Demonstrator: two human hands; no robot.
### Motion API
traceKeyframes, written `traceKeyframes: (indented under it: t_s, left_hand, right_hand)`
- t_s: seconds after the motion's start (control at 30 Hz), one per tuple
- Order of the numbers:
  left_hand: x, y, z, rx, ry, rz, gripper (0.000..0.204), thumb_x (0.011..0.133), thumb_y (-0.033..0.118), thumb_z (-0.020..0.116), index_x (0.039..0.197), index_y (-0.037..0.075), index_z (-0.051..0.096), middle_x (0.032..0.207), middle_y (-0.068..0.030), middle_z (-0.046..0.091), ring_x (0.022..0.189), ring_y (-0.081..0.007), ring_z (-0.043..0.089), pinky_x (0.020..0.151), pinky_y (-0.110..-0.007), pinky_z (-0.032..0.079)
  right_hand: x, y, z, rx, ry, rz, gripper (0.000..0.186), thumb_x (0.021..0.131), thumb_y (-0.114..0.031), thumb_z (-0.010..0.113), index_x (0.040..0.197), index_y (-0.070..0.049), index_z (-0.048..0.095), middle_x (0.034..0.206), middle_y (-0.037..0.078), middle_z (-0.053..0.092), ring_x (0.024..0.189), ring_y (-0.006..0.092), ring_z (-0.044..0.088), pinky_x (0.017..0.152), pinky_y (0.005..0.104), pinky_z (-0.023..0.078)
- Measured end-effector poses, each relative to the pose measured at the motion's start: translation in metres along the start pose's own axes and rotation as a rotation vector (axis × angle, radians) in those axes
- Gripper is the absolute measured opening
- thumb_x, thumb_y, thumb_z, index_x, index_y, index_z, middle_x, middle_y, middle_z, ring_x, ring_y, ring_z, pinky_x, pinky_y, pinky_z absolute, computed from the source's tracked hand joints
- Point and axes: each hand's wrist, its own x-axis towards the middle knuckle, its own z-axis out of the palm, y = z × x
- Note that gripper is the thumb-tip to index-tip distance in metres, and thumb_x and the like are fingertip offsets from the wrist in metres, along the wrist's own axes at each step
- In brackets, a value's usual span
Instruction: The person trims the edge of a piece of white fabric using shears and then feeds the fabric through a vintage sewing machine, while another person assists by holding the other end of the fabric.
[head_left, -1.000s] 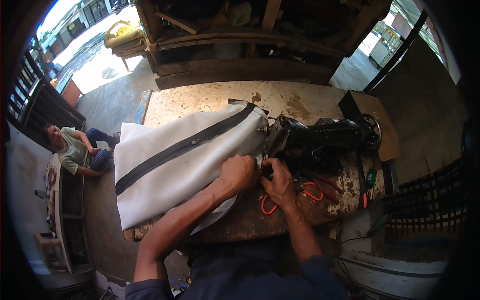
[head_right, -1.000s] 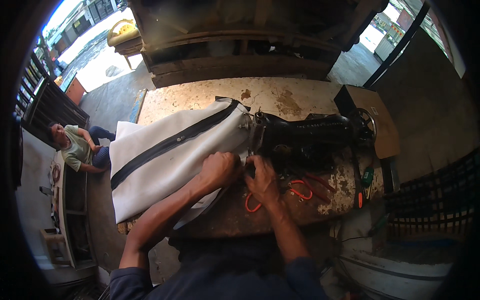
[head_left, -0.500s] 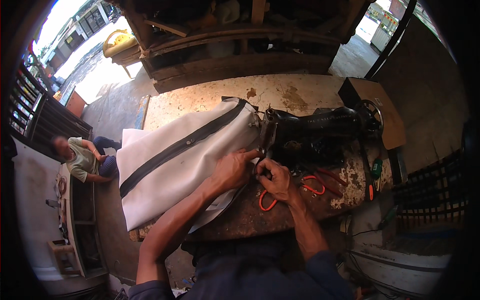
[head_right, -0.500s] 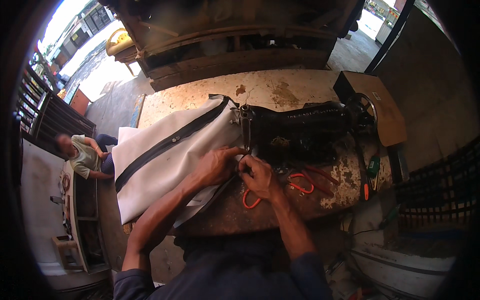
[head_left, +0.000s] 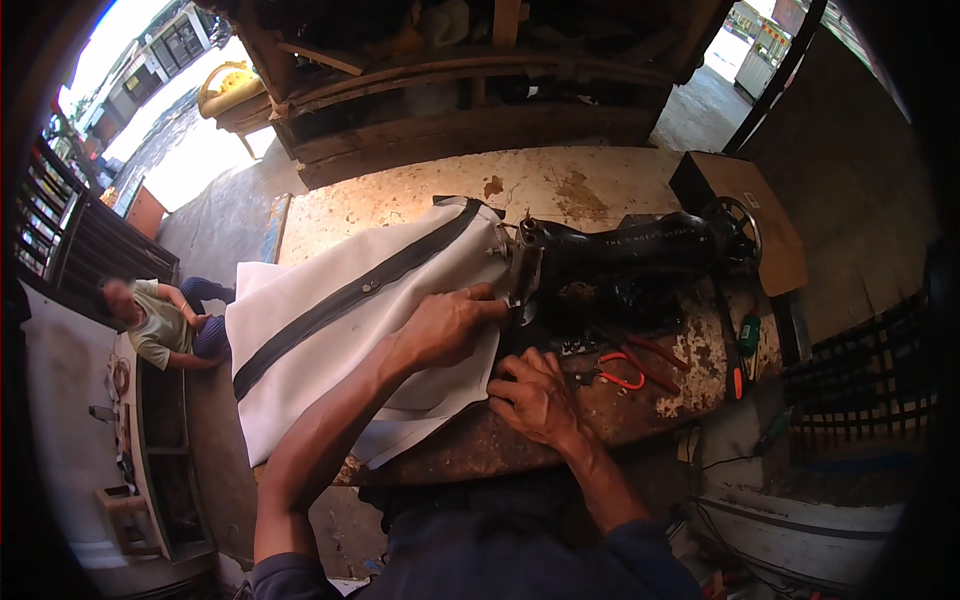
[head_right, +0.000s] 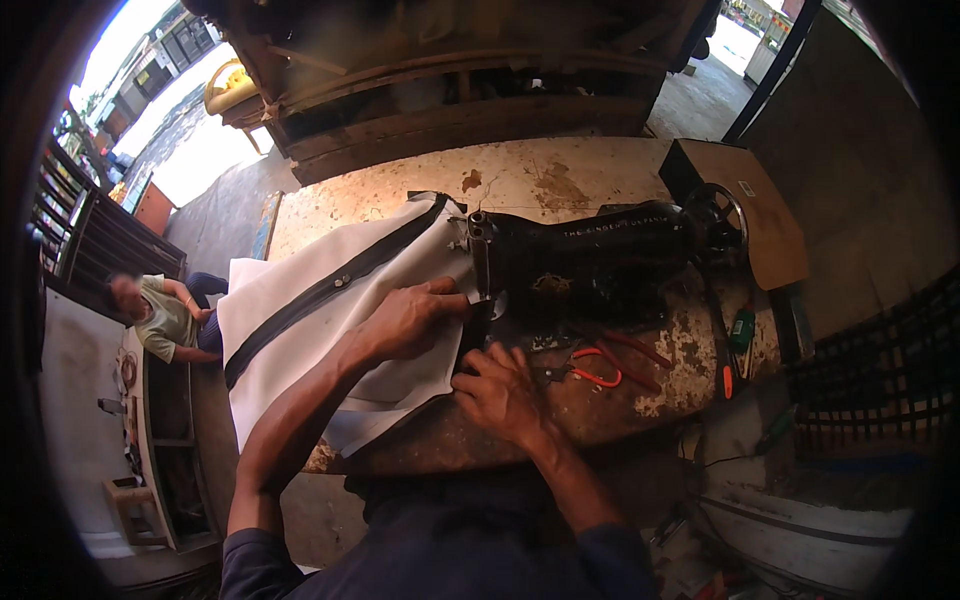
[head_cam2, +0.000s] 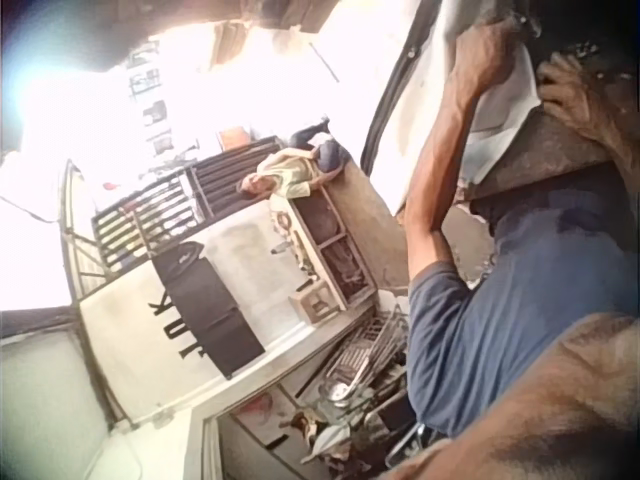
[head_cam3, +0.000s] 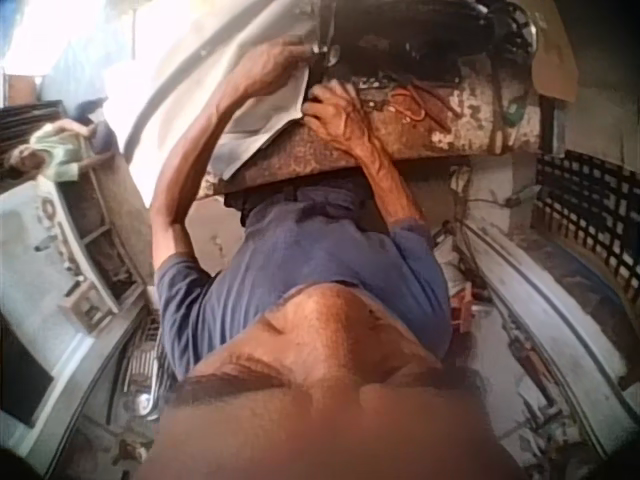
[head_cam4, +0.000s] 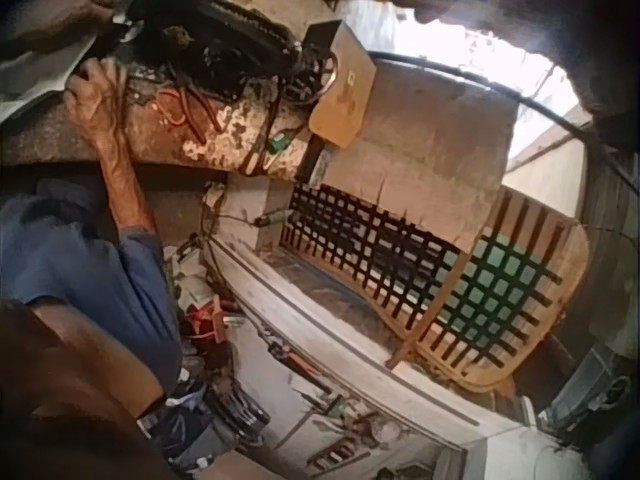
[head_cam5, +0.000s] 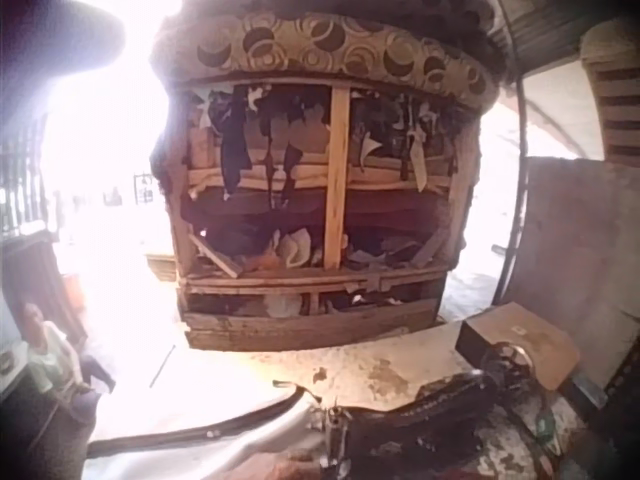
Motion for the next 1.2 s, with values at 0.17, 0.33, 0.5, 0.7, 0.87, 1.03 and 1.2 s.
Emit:
traceKeyframes:
  t_s: [0.17, 0.33, 0.5, 0.7, 0.87, 1.03, 1.2]
  left_hand:
    - [-0.008, 0.004, 0.011, -0.048, 0.04, 0.0, 0.03, 0.089, 0.003, 0.059, 0.114, 0.017, 0.068, 0.111, -0.0107, 0.065, 0.098, -0.0401, 0.069, 0.079, -0.051, 0.056]
    - [-0.013, -0.002, 0.01, -0.002, 0.083, -0.115, 0.029, 0.09, 0.004, 0.06, 0.117, 0.014, 0.065, 0.114, -0.0139, 0.065, 0.1, -0.0406, 0.069, 0.081, -0.053, 0.055]
    - [-0.049, 0.038, 0.019, -0.159, 0.216, -0.171, 0.023, 0.09, 0.005, 0.065, 0.113, 0.006, 0.065, 0.108, -0.0179, 0.066, 0.097, -0.0432, 0.068, 0.081, -0.054, 0.056]
    - [-0.084, 0.054, 0.039, -0.086, 0.19, -0.18, 0.017, 0.089, 0.009, 0.067, 0.104, 0.006, 0.073, 0.104, -0.0148, 0.069, 0.102, -0.0373, 0.069, 0.09, -0.046, 0.055]
    - [-0.081, 0.052, 0.061, 0.071, 0.154, -0.211, 0.016, 0.088, 0.011, 0.063, 0.1, 0.008, 0.074, 0.1, -0.0124, 0.067, 0.101, -0.0336, 0.067, 0.089, -0.046, 0.054]
    - [-0.092, 0.059, 0.044, -0.251, 0.227, -0.244, 0.01, 0.09, 0.003, 0.065, 0.099, 0.004, 0.071, 0.097, -0.0122, 0.067, 0.099, -0.0366, 0.065, 0.086, -0.05, 0.053]
    - [-0.097, 0.051, 0.04, -0.89, 0.366, -0.249, 0.001, 0.101, 0.001, 0.062, 0.102, 0.001, 0.063, 0.101, -0.0077, 0.069, 0.101, -0.0184, 0.065, 0.092, -0.034, 0.051]
  right_hand:
    - [-0.017, -0.008, 0.009, 0.04, 0.049, 0.013, 0.014, 0.078, -0.017, 0.083, 0.091, -0.014, 0.078, 0.098, -0.003, 0.069, 0.096, 0.0236, 0.059, 0.093, 0.0445, 0.041]
    - [-0.02, -0.014, -0.003, -0.071, 0.1, 0.019, 0.021, 0.079, -0.018, 0.084, 0.1, -0.014, 0.079, 0.108, -0.003, 0.075, 0.114, 0.0259, 0.061, 0.111, 0.0582, 0.033]
    - [-0.026, -0.016, -0.008, -0.047, 0.059, 0.174, 0.043, 0.083, -0.023, 0.083, 0.123, -0.01, 0.074, 0.132, 0.004, 0.069, 0.129, 0.0298, 0.057, 0.121, 0.0598, 0.026]
    - [-0.043, -0.015, -0.013, -0.047, 0.048, 0.269, 0.054, 0.088, -0.025, 0.08, 0.136, -0.004, 0.066, 0.141, 0.013, 0.063, 0.131, 0.0343, 0.056, 0.117, 0.0545, 0.035]
    - [-0.05, -0.011, -0.025, -0.056, 0.124, 0.351, 0.047, 0.089, -0.014, 0.077, 0.133, -0.001, 0.066, 0.138, 0.015, 0.063, 0.129, 0.0356, 0.056, 0.111, 0.0498, 0.043]
    - [-0.012, -0.021, -0.025, 0.008, 0.067, 0.066, 0.049, 0.086, -0.01, 0.079, 0.133, -0.007, 0.068, 0.138, 0.014, 0.062, 0.128, 0.0354, 0.057, 0.112, 0.0494, 0.044]
    - [-0.001, -0.008, 0.0, 0.008, 0.129, 0.137, 0.025, 0.08, -0.007, 0.079, 0.103, -0.014, 0.081, 0.126, 0.003, 0.073, 0.12, 0.0294, 0.063, 0.103, 0.0454, 0.048]
